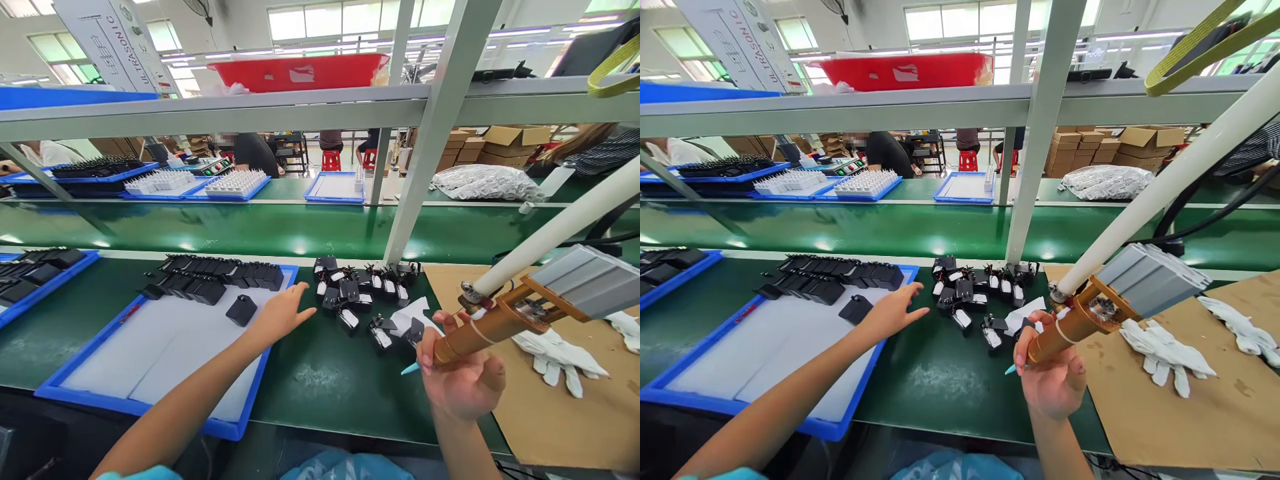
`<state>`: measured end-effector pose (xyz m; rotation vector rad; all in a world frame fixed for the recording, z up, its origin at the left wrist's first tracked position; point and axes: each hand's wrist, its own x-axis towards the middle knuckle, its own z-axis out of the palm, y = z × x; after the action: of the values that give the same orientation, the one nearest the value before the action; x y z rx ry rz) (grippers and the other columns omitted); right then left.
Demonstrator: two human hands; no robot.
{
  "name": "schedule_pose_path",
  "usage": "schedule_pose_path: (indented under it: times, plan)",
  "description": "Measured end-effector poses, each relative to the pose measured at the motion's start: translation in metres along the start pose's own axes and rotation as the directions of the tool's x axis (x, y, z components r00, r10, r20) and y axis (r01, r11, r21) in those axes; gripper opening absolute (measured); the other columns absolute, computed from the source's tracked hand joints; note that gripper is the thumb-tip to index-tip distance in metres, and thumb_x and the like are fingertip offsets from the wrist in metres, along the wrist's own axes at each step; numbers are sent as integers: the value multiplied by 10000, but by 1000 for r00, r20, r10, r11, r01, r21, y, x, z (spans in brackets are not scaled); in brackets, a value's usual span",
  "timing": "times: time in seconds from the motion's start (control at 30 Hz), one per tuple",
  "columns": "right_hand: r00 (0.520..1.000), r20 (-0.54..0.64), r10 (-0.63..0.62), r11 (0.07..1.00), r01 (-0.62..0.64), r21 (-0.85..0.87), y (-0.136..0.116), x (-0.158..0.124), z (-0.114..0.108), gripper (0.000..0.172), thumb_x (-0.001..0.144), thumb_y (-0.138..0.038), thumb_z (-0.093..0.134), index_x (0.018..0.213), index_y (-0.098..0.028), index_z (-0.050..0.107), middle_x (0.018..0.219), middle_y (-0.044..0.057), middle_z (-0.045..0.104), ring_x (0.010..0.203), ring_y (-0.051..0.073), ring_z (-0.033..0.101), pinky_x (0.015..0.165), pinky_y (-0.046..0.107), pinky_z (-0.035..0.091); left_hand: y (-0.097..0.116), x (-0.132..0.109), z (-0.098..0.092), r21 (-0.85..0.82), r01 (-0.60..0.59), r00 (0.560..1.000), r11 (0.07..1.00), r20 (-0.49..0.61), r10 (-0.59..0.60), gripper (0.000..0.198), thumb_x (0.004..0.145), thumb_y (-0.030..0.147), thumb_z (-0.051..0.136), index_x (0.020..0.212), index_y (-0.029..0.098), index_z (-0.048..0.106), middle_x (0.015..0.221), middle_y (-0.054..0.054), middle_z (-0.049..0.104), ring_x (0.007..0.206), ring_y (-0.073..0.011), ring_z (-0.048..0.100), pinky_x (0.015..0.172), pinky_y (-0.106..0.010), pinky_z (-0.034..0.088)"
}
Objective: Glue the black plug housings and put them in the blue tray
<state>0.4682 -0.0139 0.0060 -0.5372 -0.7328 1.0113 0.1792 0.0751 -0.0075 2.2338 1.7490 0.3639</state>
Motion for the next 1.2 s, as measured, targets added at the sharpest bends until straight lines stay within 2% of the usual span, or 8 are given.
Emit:
schedule_pose_path:
  times: [0.2, 0.37, 0.5, 0.67, 0.83, 1.0, 1.1, 1.2]
  plan:
    - [999, 42, -1, 1000, 1, 1, 2, 0, -4, 482, 786, -621, 503, 1114, -279, 591, 1016, 35, 553, 446, 87, 493, 306, 239, 332, -1, 57, 24, -235, -25, 1000, 972, 10, 28, 498, 836, 423, 567, 1247, 188, 412, 1134, -116, 645, 907, -227, 662, 839, -373, 505]
    - [998, 67, -10, 1000, 10, 5, 3, -2, -7, 471, 810, -611, 468, 1129, -282, 574, 1036, 40, 542, 456, 81, 496, 311, 233, 336, -10, 65, 33, -325, -14, 1000, 945, 22, 22, 550, 775, 499, 631, 1203, 222, 424, 1150, -110, 647, 859, -217, 673, 830, -384, 522]
    - [997, 76, -12, 1000, 12, 7, 3, -2, -8, 478, 809, -618, 468, 1124, -275, 576, 1045, 40, 531, 461, 85, 502, 314, 240, 336, -20, 60, 27, -362, -20, 998, 932, 48, 41, 483, 800, 488, 586, 1177, 227, 433, 1173, -98, 645, 843, -190, 675, 815, -377, 539]
    - [996, 83, -14, 1000, 13, 11, 3, -3, -9, 477, 809, -611, 472, 1122, -265, 573, 1047, 42, 525, 469, 90, 505, 310, 242, 336, -24, 39, 16, -316, -54, 995, 947, 60, 77, 517, 778, 363, 604, 1237, 232, 404, 1185, -96, 655, 1032, -227, 640, 901, -381, 498]
    - [996, 90, -23, 1000, 22, 20, 2, -2, -6, 467, 813, -605, 468, 1113, -266, 581, 1031, 37, 529, 460, 90, 509, 297, 237, 329, -17, 17, 7, -223, -5, 999, 975, 51, 16, 576, 748, 286, 620, 1280, 211, 413, 1180, -133, 656, 1003, -287, 654, 888, -440, 480]
    - [995, 96, -16, 1000, 14, 19, 1, -2, 1, 469, 798, -606, 488, 1116, -275, 585, 997, 32, 537, 439, 87, 508, 284, 229, 328, 9, -47, -7, -239, 42, 999, 970, 43, -33, 553, 789, 314, 610, 1290, 276, 380, 1190, -50, 660, 962, -236, 665, 887, -391, 486]
    - [997, 76, -22, 1000, 21, 19, 1, -2, 7, 454, 793, -612, 500, 1098, -289, 592, 984, 21, 545, 428, 79, 507, 276, 218, 327, 39, -92, 6, -288, 30, 997, 957, 73, -9, 546, 801, 251, 599, 1298, 306, 380, 1179, -12, 663, 1052, -214, 636, 904, -352, 480]
    - [997, 68, -37, 999, 37, 8, 3, -1, 14, 445, 788, -634, 508, 1055, -292, 607, 983, 14, 552, 416, 70, 501, 272, 212, 332, 64, -113, 34, -369, 41, 993, 929, 115, 2, 536, 812, 219, 590, 1300, 305, 387, 1150, -3, 668, 1077, -204, 617, 918, -346, 471]
